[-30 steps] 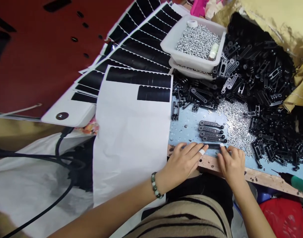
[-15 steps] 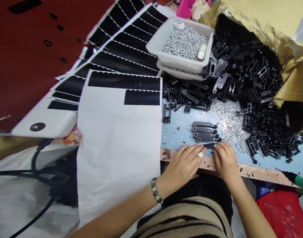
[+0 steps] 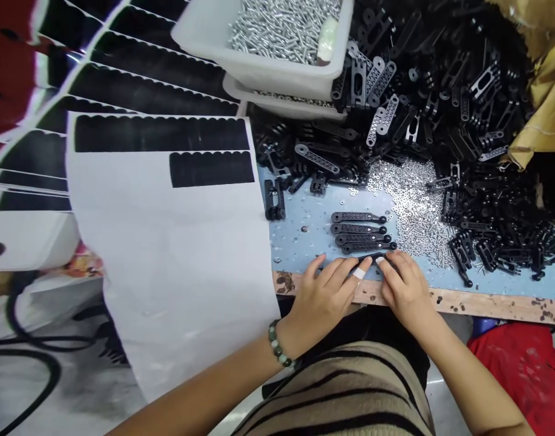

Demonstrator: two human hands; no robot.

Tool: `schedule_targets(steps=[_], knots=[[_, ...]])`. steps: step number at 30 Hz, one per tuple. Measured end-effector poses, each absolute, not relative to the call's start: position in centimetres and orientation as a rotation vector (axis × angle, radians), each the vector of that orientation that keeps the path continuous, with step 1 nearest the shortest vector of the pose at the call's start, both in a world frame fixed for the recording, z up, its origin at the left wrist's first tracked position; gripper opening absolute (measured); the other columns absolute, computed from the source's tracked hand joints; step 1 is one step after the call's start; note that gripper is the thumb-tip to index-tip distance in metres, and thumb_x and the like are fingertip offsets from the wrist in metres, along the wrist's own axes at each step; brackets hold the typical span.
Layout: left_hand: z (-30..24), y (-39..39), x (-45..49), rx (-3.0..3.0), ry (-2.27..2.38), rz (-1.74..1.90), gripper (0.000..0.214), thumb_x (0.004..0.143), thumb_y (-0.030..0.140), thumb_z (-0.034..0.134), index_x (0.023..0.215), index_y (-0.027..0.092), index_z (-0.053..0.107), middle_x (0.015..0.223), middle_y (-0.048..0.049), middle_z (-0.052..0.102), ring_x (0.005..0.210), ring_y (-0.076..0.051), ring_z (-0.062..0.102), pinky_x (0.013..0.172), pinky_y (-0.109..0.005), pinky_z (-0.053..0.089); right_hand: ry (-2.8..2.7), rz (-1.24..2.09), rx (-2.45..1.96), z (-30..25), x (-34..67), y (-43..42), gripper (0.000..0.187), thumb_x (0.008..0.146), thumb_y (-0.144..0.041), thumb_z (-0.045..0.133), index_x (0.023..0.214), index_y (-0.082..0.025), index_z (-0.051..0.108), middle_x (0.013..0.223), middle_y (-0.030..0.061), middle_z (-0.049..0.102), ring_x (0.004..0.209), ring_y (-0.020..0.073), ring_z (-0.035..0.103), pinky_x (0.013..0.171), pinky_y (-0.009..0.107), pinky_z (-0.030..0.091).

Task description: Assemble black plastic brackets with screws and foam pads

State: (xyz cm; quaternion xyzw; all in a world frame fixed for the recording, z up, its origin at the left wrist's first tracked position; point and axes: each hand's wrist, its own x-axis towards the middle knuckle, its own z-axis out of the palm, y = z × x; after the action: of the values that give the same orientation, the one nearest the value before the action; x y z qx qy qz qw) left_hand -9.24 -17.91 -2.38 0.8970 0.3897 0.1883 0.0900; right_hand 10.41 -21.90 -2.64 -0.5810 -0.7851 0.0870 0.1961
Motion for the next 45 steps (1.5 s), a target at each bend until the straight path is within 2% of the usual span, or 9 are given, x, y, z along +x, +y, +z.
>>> schedule_targets(steps=[10, 15, 22, 26, 30, 33, 38, 42, 45], knots=[[-0.9, -18.0, -11.5, 2.514, 1.113, 0.655, 0.042, 0.091, 0.016, 0.044, 0.133, 0.018, 0.048, 0.121, -0.0104, 0.060, 0.114, -0.022, 0.053, 0.104, -0.045, 0.034, -2.112, 0.250, -1.529, -3.4, 10.4, -23.0, 0.044, 0.087, -0.013, 0.048, 0.130, -0.020, 0.043, 0.121, 0.0140, 0.056, 0.115, 0.0259, 0.054, 0.092, 0.049, 0.051], [-0.1, -15.3, -20.8, 2.233, 1.839, 0.969, 0.047, 0.091, 0.022, 0.046, 0.136, 0.013, 0.038, 0.130, -0.0186, 0.049, 0.124, -0.028, 0.046, 0.102, -0.046, 0.041, -1.947, 0.075, -1.454, -4.3, 10.1, -23.3, 0.039, 0.085, -0.022, 0.057, 0.122, -0.023, 0.047, 0.115, 0.0153, 0.057, 0.108, 0.0304, 0.056, 0.082, 0.052, 0.053], [-1.4, -12.9, -27.7, 1.948, 2.326, 0.802, 0.065, 0.083, 0.039, 0.059, 0.135, 0.006, 0.037, 0.135, -0.0273, 0.046, 0.124, -0.040, 0.046, 0.098, -0.056, 0.041, -2.167, 0.248, -1.078, -0.3, 1.3, -13.7, 0.037, 0.088, -0.016, 0.051, 0.124, -0.021, 0.048, 0.114, 0.0135, 0.060, 0.110, 0.0268, 0.057, 0.091, 0.048, 0.050], [-2.0, -13.1, -27.2, 1.650, 2.247, 0.973, 0.071, 0.072, 0.036, 0.070, 0.131, 0.009, 0.041, 0.132, -0.0239, 0.050, 0.127, -0.039, 0.044, 0.102, -0.058, 0.036, -2.284, 0.218, -1.108, -0.8, -4.8, -7.2, 0.043, 0.088, -0.021, 0.052, 0.129, -0.013, 0.045, 0.128, 0.0198, 0.054, 0.121, 0.0308, 0.050, 0.098, 0.050, 0.045], [-0.9, -12.9, -28.1, 1.071, 1.731, 1.259, 0.076, 0.073, 0.040, 0.069, 0.135, 0.013, 0.036, 0.121, -0.0170, 0.060, 0.117, -0.029, 0.056, 0.097, -0.045, 0.046, -2.365, 0.144, -1.177, -3.5, -7.4, -4.3, 0.060, 0.081, -0.029, 0.063, 0.135, -0.013, 0.042, 0.137, 0.0235, 0.048, 0.125, 0.0369, 0.047, 0.100, 0.059, 0.039], [0.3, -12.4, -29.0, 0.839, 1.346, 1.145, 0.067, 0.069, 0.043, 0.075, 0.124, 0.014, 0.050, 0.117, -0.0151, 0.065, 0.109, -0.029, 0.062, 0.092, -0.040, 0.051, -2.418, 0.124, -1.132, -4.5, -7.5, -3.8, 0.071, 0.079, -0.037, 0.067, 0.139, -0.013, 0.037, 0.141, 0.0230, 0.045, 0.130, 0.0371, 0.043, 0.105, 0.061, 0.033], [0.9, -11.0, -29.4, 0.702, 1.282, 0.997, 0.061, 0.050, 0.033, 0.085, 0.104, 0.014, 0.064, 0.102, -0.0109, 0.072, 0.101, -0.031, 0.066, 0.090, -0.044, 0.052, -2.483, 0.161, -1.014, -3.8, -7.5, -3.1, 0.077, 0.080, -0.044, 0.065, 0.143, -0.015, 0.032, 0.147, 0.0213, 0.037, 0.136, 0.0355, 0.035, 0.108, 0.059, 0.030], [1.0, -10.3, -29.0, 0.641, 1.210, 1.008, 0.048, 0.057, 0.031, 0.080, 0.099, 0.014, 0.067, 0.097, -0.0097, 0.074, 0.101, -0.032, 0.066, 0.090, -0.045, 0.052, -2.488, 0.311, -0.932, -3.0, -8.1, -2.6, 0.067, 0.087, -0.035, 0.058, 0.144, -0.016, 0.030, 0.131, 0.0173, 0.056, 0.123, 0.0277, 0.053, 0.108, 0.057, 0.033], [1.2, -10.0, -28.2, 0.713, 1.268, 1.084, 0.041, 0.058, 0.029, 0.077, 0.096, 0.017, 0.069, 0.103, -0.0073, 0.073, 0.111, -0.031, 0.062, 0.097, -0.043, 0.049, -2.485, 0.468, -0.911, -2.7, -8.6, -2.6, 0.051, 0.087, -0.025, 0.056, 0.136, -0.018, 0.044, 0.113, 0.0117, 0.068, 0.106, 0.0231, 0.064, 0.104, 0.051, 0.041]])
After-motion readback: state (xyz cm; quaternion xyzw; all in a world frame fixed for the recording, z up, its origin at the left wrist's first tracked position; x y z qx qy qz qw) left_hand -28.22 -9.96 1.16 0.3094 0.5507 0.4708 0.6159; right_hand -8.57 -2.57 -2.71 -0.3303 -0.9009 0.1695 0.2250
